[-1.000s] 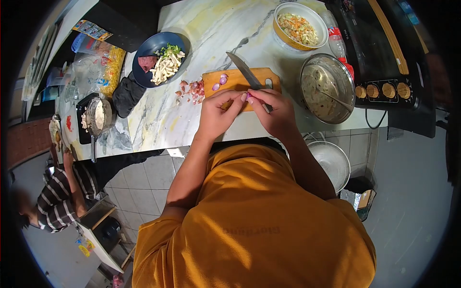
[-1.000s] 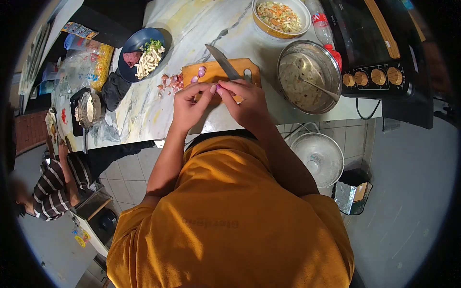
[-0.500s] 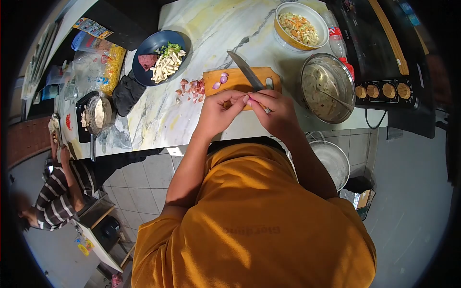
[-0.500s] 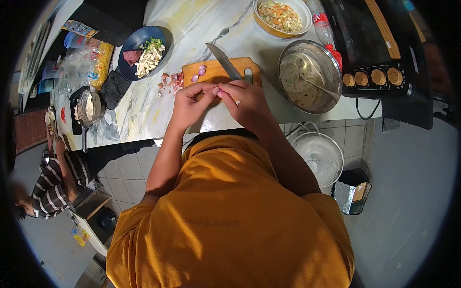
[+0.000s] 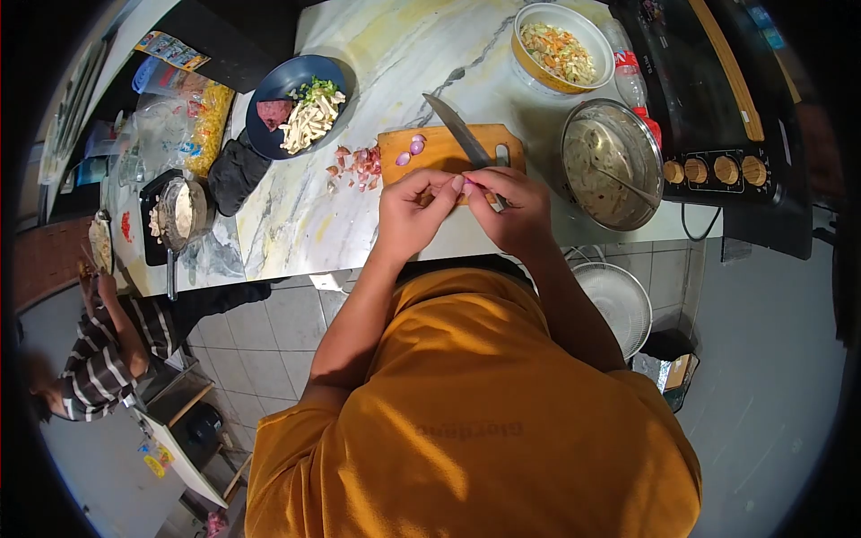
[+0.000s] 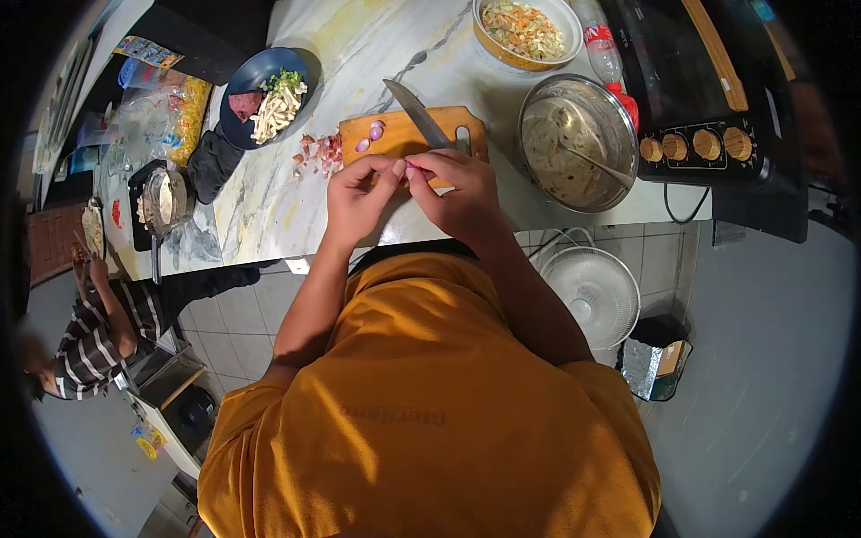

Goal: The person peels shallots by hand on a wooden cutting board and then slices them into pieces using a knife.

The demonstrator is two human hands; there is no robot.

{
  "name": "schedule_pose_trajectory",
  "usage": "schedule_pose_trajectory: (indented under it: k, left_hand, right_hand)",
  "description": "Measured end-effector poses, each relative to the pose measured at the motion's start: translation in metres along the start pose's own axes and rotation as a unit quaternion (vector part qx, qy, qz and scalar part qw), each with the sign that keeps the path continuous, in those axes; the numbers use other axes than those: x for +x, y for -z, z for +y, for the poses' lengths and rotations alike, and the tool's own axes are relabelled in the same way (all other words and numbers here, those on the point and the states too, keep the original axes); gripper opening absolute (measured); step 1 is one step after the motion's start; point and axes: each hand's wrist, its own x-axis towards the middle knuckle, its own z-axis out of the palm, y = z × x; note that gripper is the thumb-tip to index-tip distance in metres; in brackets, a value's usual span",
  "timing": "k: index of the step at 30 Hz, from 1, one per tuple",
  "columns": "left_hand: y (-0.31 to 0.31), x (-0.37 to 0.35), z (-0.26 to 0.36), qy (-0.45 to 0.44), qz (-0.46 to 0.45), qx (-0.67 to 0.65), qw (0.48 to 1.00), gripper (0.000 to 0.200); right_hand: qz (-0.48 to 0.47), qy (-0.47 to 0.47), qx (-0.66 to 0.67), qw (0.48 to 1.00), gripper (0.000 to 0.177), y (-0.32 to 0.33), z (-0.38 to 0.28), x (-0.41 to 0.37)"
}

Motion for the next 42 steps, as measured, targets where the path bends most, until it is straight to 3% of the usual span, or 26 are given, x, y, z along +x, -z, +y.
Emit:
schedule_pose_trajectory:
  k: [2,7,11,13,17,20,23,25,32,35,38,40,41,42]
  left_hand:
    - [-0.002,-0.002,-0.004,0.009,0.001,-0.038,0.999,0.012]
    - [-0.004,-0.001,-0.008,0.031,0.018,-0.09,0.995,0.014]
    - [-0.006,0.0,-0.01,0.032,0.031,-0.078,0.996,0.014]
    - [-0.008,0.001,-0.003,0.019,0.042,-0.064,0.997,0.015]
    - [-0.005,0.002,-0.009,-0.004,0.032,-0.042,0.999,0.015]
    - [-0.005,0.002,-0.009,0.026,0.048,-0.138,0.989,0.016]
    - [-0.003,0.003,-0.006,0.023,0.049,-0.134,0.99,0.016]
    - [-0.001,0.006,-0.009,0.043,0.041,-0.151,0.987,0.016]
    - [0.012,0.01,-0.019,0.035,0.078,-0.181,0.98,0.016]
    - [0.022,0.012,-0.013,0.043,0.111,-0.126,0.985,0.015]
    - [0.035,0.014,-0.02,0.059,0.129,-0.103,0.985,0.015]
    - [0.038,0.014,-0.02,0.064,0.138,-0.114,0.982,0.015]
    - [0.038,0.014,-0.022,0.07,0.14,-0.104,0.982,0.015]
    - [0.039,0.014,-0.024,0.077,0.141,-0.095,0.982,0.015]
  right_hand:
    - [0.006,0.007,0.006,1.0,0.013,-0.002,0.0,-0.001]
    - [0.024,-0.102,0.144,0.984,0.013,-0.012,0.009,-0.008]
    - [0.037,-0.074,0.119,0.989,0.015,-0.013,0.008,-0.007]
    - [0.029,-0.021,0.0,0.999,0.014,-0.009,0.006,-0.004]
    - [0.0,-0.031,-0.021,0.999,0.013,-0.006,0.001,-0.002]
    - [0.02,-0.049,0.024,0.998,0.014,-0.013,0.011,-0.006]
    - [0.022,-0.086,0.085,0.992,0.015,-0.017,0.012,-0.009]
    - [0.037,-0.258,0.254,0.931,0.018,-0.02,0.007,-0.01]
    - [0.005,-0.313,0.296,0.903,0.02,-0.02,0.01,-0.002]
    - [0.002,-0.33,0.291,0.898,0.02,-0.024,0.017,-0.002]
    - [0.001,-0.28,0.247,0.928,0.016,-0.029,0.029,-0.003]
    - [-0.059,-0.233,0.026,0.97,0.012,-0.029,0.031,-0.002]
    - [-0.06,-0.233,0.027,0.97,0.012,-0.031,0.033,-0.002]
    - [-0.041,-0.127,-0.049,0.99,0.012,-0.035,0.038,-0.002]
